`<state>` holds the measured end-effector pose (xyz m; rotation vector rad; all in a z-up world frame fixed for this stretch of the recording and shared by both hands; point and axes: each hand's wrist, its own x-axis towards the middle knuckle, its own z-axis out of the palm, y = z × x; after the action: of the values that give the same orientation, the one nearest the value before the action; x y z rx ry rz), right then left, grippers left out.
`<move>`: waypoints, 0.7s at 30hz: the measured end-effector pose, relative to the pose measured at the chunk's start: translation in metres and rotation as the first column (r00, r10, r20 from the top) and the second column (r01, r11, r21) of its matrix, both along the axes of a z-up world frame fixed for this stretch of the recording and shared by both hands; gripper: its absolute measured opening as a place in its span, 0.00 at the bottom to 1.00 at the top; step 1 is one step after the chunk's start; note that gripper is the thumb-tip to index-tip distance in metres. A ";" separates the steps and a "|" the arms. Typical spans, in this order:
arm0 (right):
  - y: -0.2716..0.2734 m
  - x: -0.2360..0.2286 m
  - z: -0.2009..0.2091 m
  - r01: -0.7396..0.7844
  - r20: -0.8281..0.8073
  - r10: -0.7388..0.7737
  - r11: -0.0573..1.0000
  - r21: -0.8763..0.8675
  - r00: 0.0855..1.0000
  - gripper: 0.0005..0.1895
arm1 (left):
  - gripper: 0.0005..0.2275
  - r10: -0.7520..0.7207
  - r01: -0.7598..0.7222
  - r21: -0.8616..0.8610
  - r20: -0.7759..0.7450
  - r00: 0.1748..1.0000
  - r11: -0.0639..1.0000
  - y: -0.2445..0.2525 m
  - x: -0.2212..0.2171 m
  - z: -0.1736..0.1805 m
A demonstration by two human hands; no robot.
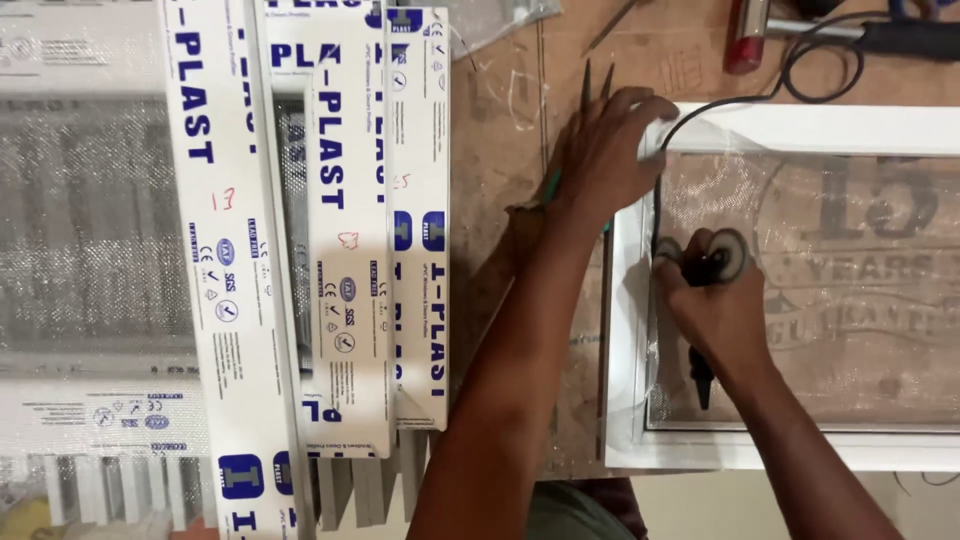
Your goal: Installing a mesh screen into a white uPVC window frame using a spline roller tool and cutting tools.
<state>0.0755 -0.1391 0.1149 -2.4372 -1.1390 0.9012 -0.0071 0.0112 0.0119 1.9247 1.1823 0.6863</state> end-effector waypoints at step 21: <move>0.011 0.012 -0.013 -0.048 0.019 0.046 0.996 0.069 0.999 0.16 | 0.36 -0.216 0.149 -0.255 -0.262 0.940 0.955 0.015 -0.003 0.040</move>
<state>0.0877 -0.1280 0.1016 -2.3762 -1.2178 0.8409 -0.0098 0.0261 0.0520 1.9450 1.1773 0.1602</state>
